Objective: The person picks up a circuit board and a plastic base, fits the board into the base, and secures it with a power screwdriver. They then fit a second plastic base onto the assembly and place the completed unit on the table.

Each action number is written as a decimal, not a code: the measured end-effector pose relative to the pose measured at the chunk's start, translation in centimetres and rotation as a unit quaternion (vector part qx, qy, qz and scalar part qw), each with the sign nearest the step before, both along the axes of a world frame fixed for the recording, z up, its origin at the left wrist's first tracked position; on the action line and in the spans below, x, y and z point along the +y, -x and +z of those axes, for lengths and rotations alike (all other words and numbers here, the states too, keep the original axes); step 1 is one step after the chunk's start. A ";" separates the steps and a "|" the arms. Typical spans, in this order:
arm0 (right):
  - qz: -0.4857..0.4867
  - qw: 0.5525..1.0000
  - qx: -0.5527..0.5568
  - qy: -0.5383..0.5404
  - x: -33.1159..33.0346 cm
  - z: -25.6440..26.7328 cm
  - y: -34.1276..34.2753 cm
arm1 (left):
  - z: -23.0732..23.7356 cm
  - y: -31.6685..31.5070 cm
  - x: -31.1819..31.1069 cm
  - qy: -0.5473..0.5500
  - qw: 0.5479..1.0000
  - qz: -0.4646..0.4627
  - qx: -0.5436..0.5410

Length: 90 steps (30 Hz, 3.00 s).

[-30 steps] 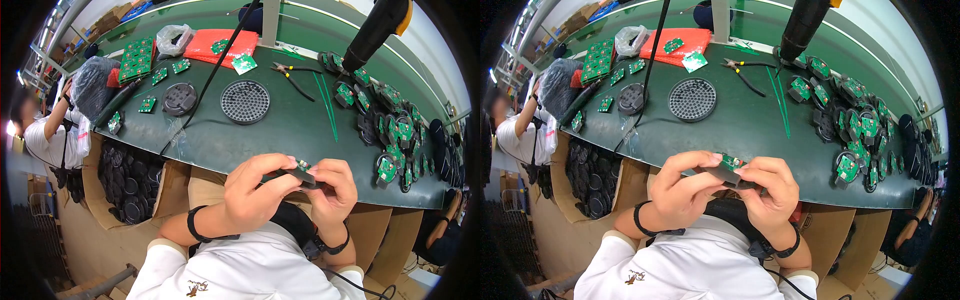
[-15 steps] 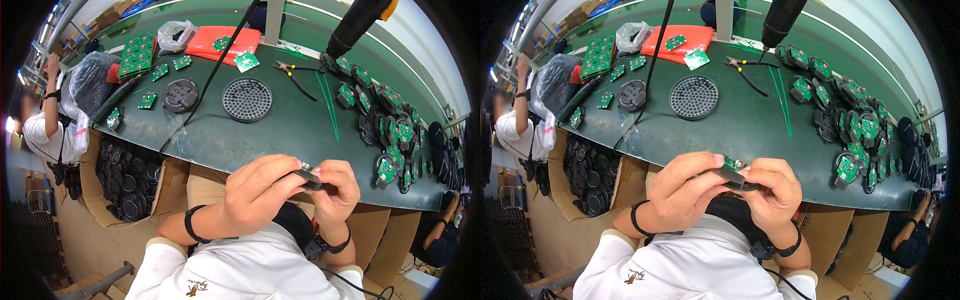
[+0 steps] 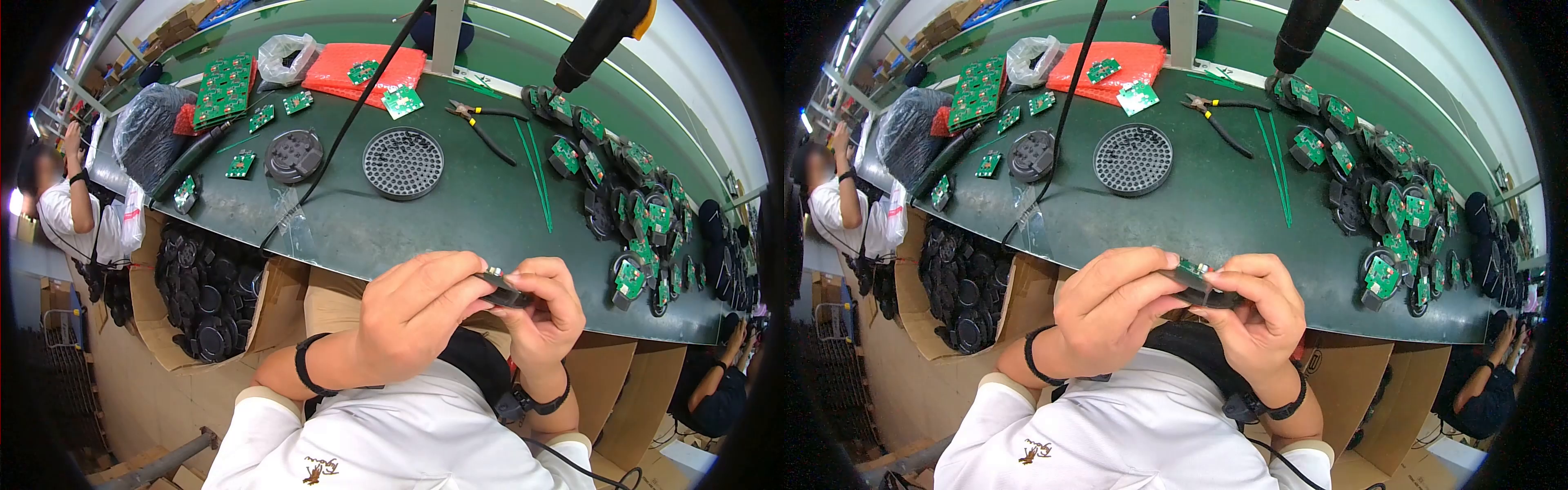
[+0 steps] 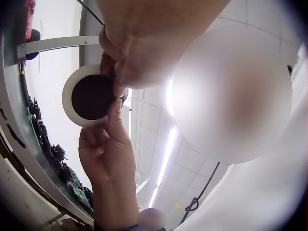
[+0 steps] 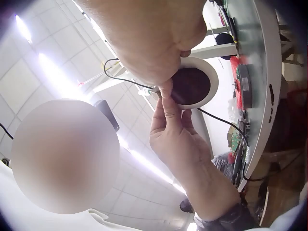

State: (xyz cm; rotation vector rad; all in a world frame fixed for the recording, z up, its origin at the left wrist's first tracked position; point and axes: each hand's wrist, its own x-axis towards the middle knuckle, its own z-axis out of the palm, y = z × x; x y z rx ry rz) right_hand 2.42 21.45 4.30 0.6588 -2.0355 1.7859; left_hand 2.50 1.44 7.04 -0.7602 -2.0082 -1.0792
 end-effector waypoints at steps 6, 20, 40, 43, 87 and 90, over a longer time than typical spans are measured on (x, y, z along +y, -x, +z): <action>-0.015 1.000 0.010 -0.010 -0.1 0.2 0.3 | -0.5 -0.1 -0.2 0.007 1.000 -0.004 0.024; -0.018 0.998 0.041 -0.050 0.2 -0.1 0.4 | -0.6 -0.2 -0.1 0.034 0.998 0.002 0.047; -0.280 0.924 0.163 -0.204 13.0 0.5 -4.6 | -2.2 2.2 1.7 0.041 0.992 -0.062 -0.106; -0.305 0.917 0.176 -0.187 14.2 0.4 -5.3 | -2.4 2.4 2.6 0.046 0.989 -0.067 -0.124; -0.202 0.958 0.141 -0.144 11.9 0.5 -4.4 | 1.8 2.7 9.5 -0.237 0.664 -0.369 -0.606; -0.170 0.980 -0.041 0.098 10.8 2.1 -4.2 | 1.5 2.6 8.9 -0.243 0.673 -0.363 -0.597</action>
